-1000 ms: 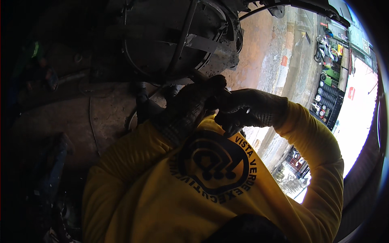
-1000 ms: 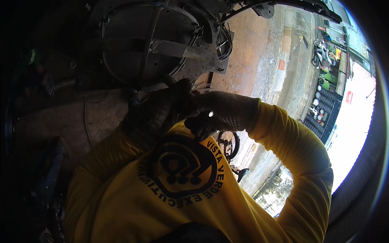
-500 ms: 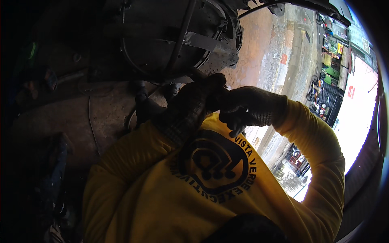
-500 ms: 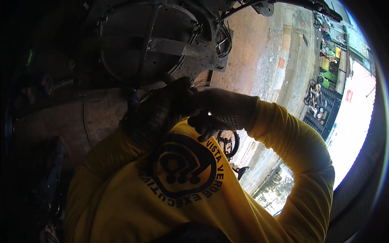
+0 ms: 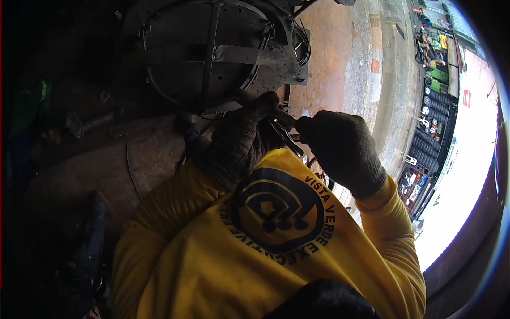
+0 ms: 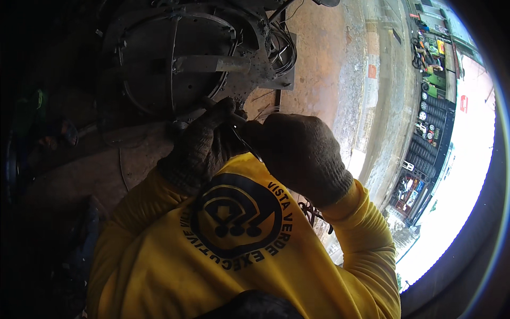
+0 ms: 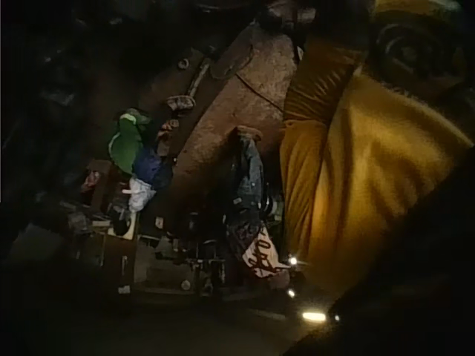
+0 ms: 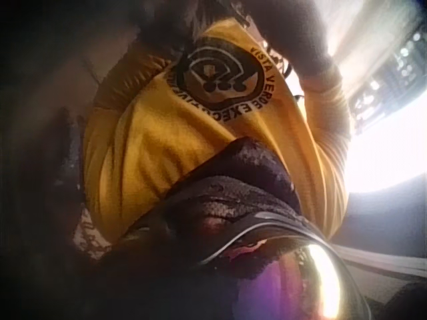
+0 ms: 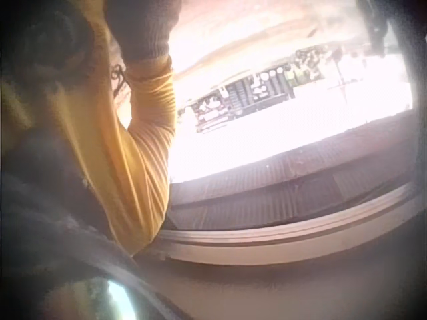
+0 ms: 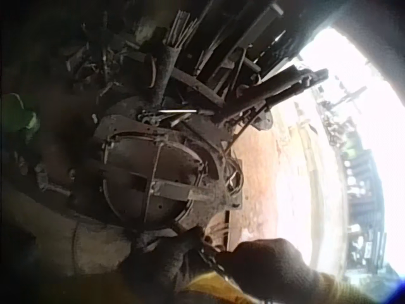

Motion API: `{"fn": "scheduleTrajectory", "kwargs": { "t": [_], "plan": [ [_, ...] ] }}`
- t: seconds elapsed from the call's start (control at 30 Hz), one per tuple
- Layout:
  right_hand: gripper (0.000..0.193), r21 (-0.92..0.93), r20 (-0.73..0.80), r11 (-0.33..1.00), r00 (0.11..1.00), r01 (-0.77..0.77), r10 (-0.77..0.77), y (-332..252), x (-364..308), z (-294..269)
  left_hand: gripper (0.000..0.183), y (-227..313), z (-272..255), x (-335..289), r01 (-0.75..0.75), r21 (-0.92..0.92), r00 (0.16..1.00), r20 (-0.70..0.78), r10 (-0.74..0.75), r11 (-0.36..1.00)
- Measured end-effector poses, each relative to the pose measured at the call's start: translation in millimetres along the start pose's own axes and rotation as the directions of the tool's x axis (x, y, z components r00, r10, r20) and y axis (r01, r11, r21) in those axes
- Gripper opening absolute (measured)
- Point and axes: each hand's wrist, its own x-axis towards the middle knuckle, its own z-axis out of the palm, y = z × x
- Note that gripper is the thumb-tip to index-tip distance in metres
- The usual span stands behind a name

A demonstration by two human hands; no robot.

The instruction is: The person positions and secures curved metal components on a circular jig, using pliers to tighten a bolt on a metal clamp.

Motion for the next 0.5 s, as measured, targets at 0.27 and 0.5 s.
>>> {"fn": "scheduleTrajectory", "kwargs": {
  "t": [0.27, 0.5],
  "plan": [
    [0.013, 0.011, -0.096, 0.998, 0.994, -0.058, 0.059, -7.3, -4.8, 11.5, 0.013, -7.0, -1.4, 0.3, -0.045, -0.046, 0.993, -0.116, 0.039, 0.998],
    [0.012, 0.103, -0.086, 0.968, 0.967, -0.230, 0.239, -13.9, -7.8, 13.7, 0.022, -11.3, -6.2, 1.1, -0.110, -0.022, 0.994, 0.022, 0.110, 0.994]
  ]
}}
